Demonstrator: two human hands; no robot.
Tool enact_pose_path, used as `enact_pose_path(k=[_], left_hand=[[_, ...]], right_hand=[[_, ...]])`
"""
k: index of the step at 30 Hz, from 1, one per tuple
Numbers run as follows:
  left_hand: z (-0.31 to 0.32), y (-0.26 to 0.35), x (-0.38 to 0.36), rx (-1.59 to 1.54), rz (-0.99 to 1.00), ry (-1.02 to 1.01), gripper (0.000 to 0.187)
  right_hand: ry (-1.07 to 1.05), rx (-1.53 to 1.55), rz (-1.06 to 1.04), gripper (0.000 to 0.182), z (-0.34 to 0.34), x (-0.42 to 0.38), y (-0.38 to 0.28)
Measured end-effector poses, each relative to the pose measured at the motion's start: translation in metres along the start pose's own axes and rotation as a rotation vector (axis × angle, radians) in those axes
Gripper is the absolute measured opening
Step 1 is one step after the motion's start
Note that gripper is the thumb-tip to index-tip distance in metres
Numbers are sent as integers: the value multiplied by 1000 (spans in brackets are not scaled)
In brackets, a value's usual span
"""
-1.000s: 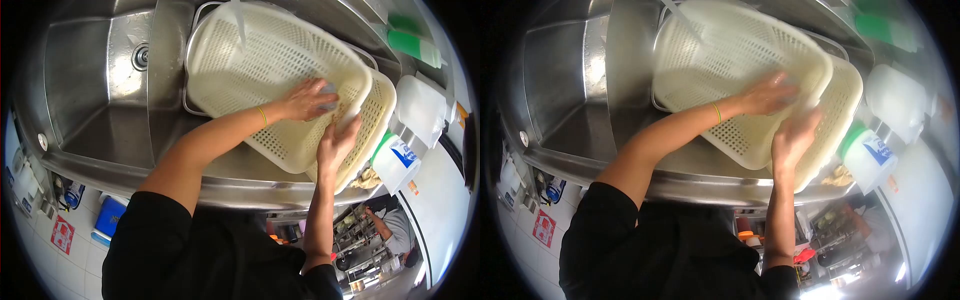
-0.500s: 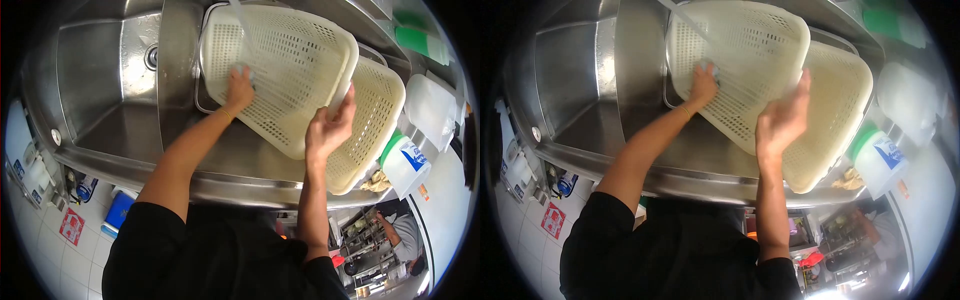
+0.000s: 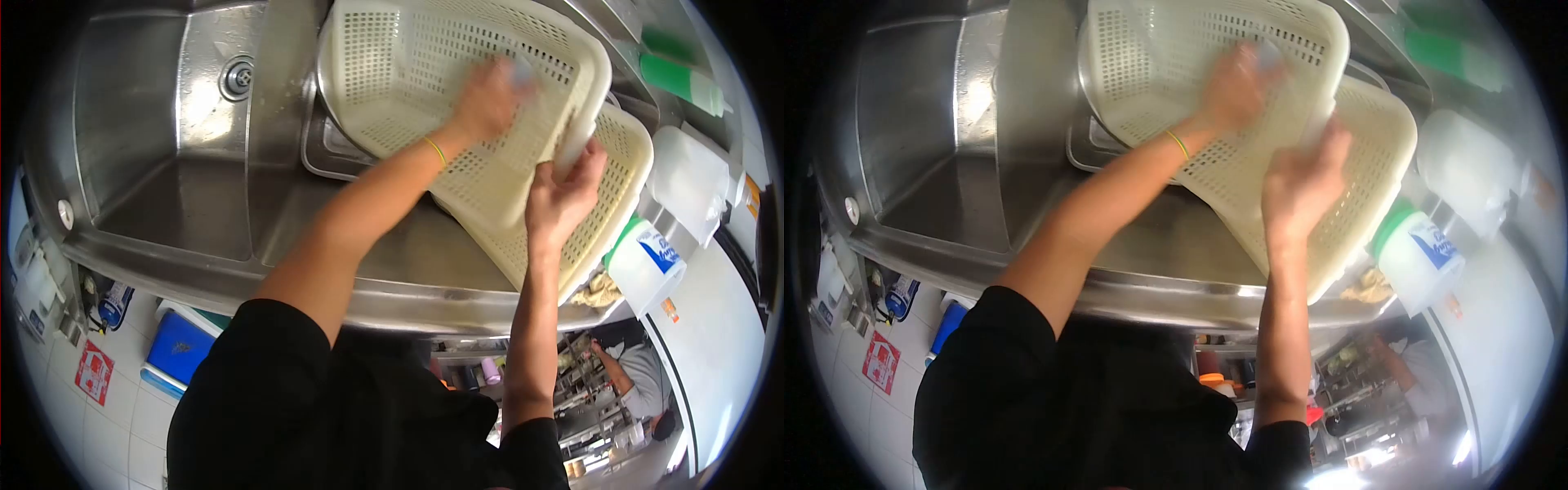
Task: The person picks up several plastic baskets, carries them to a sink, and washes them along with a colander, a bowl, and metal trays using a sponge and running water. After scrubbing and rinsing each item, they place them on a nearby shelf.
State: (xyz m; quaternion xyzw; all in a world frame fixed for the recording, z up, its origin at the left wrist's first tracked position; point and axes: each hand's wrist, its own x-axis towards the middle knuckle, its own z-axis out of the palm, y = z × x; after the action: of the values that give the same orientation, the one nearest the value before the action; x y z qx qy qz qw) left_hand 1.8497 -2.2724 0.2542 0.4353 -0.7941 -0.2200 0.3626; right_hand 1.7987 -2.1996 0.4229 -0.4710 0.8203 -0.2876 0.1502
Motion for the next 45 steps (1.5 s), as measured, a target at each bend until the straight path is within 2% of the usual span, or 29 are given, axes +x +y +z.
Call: enact_pose_path(k=[1,2,3,5,6,8,9,11,12,14,15,17,19,20,22,23,25,26,27,29,30,32,34,36,38,40,42,43,45], left_hand=[[0,-25,6,0,-251,-48,42],[17,-72,5,79,-534,-32,33],[-10,-86,0,-498,-958,80,33],[7,-177,-51,-110,-673,-253,39],[-5,-170,-39,-97,-655,-247,39],[-40,-115,-20,-534,-1096,298,46],[-54,-92,0,-523,-1085,296,46],[-71,-47,44,-279,-746,503,47],[-66,-36,54,-288,-740,509,47],[-59,-15,63,-238,-545,579,51],[-75,11,63,-281,-460,477,54],[-72,44,64,-546,-202,574,56],[-80,46,71,-438,-232,533,55],[-78,33,68,-428,-242,536,55],[-58,-15,60,-65,218,440,57],[-51,-31,49,-72,214,438,57],[-41,-67,18,65,194,70,64],[-36,-91,-7,81,76,-80,64],[-36,-112,-25,100,-38,-226,65],[-49,-130,-42,342,-143,-432,60],[-42,-130,-51,341,-142,-438,60],[-29,-143,-83,107,-515,-418,56],[2,-131,-130,33,-511,-437,56],[-1,-72,-114,144,-631,-375,54],[15,-47,-94,-184,-582,-299,48],[17,-3,-51,-468,-688,-367,43],[-34,55,-17,-864,-508,-203,39],[-35,68,-22,-860,-500,-201,39],[-26,80,-29,-922,-436,-3,40]], right_hand=[[-42,-55,63,45,-3,-5,-4],[4,-102,-21,45,-1,-11,2],[8,-82,-30,45,2,-15,4],[43,8,-13,44,2,-23,8],[15,16,-6,44,4,-24,9],[-21,56,47,50,5,-27,2],[-64,89,85,57,6,-26,-1],[-97,61,77,58,3,-32,-21],[-133,22,75,59,1,-33,-30],[-121,3,21,59,3,-32,-40],[-117,-2,-30,60,6,-30,-43],[-127,-93,-45,60,10,-26,-45],[-178,-26,43,60,1,-18,-45],[-128,1,-29,54,-3,-19,-45],[-105,62,-48,49,-16,-10,-36],[-71,122,-63,44,-21,-6,-33],[-28,79,-145,42,-28,-3,-36],[8,45,-235,40,-29,-3,-36],[11,40,-231,40,-25,-1,-31],[29,335,-485,42,-9,-2,-16],[-4,268,-554,40,-2,-3,-10],[35,351,-511,38,16,-3,0],[85,437,-479,33,29,-1,1],[71,416,-513,33,30,6,-4],[59,324,-573,32,28,7,-6],[38,295,-581,32,27,15,-8],[5,247,-547,30,25,21,-13],[12,251,-551,30,24,21,-14],[8,261,-553,29,24,22,-13]])
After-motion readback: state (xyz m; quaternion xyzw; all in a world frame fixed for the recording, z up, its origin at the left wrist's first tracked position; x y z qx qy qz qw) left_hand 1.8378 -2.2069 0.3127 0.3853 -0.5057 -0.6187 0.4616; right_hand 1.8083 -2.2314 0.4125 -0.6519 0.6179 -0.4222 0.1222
